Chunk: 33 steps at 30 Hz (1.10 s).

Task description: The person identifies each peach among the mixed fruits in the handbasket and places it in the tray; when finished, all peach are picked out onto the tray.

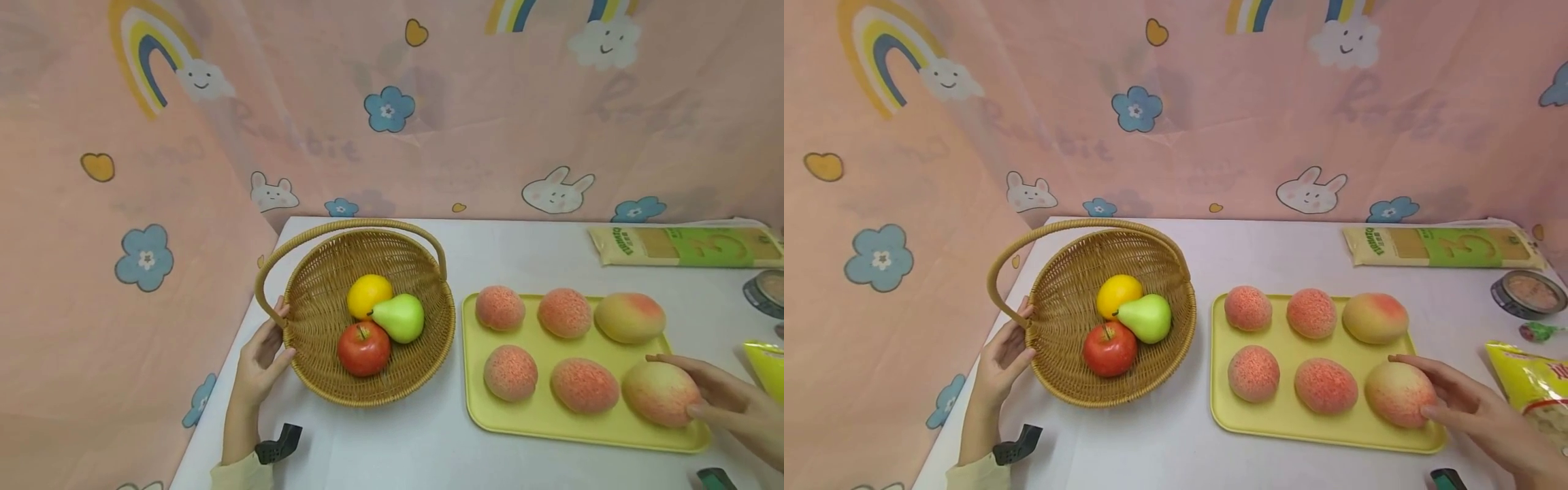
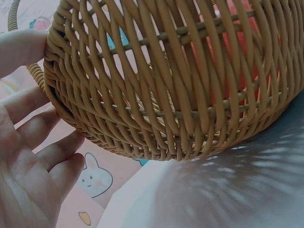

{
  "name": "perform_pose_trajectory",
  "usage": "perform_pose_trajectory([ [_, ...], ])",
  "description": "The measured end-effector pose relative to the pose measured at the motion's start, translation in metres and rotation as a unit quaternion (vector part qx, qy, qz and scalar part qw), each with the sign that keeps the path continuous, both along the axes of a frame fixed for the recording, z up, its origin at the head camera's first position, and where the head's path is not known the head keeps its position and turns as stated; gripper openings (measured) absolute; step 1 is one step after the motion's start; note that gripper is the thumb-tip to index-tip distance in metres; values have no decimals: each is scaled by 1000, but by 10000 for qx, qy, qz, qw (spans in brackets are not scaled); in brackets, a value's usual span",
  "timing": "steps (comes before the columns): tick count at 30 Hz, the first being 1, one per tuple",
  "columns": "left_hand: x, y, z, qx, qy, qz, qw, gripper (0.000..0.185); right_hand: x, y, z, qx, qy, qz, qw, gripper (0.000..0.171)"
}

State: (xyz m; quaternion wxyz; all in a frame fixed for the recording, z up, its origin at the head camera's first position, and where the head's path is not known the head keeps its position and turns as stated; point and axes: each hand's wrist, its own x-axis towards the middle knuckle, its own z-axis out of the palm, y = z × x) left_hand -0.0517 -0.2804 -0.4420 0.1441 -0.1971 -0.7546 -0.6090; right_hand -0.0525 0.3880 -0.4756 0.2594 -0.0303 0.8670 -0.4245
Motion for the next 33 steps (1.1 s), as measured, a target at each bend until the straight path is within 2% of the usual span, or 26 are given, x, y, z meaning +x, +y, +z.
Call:
perform_pose_trajectory([
  [8,1,2,2,-7,30,41,10000,61,-2,1,-1,-548,-44,84,9985,69],
  [14,1,1,3,3,-39,118,9999,61,-1,-6,1,-609,127,148,9980,75],
  [22,2,1,2,-8,-169,89,9998,62,-1,-6,-1,-480,59,196,9986,75],
  [26,2,1,1,14,-146,68,9999,62,-2,-6,-1,-406,-81,33,9991,77],
  [29,1,0,1,14,-153,65,9999,62,1,-8,-3,-594,-180,-173,9979,78],
  [33,1,1,2,-7,-171,93,9998,62,3,-9,-3,-712,239,-177,9970,78],
])
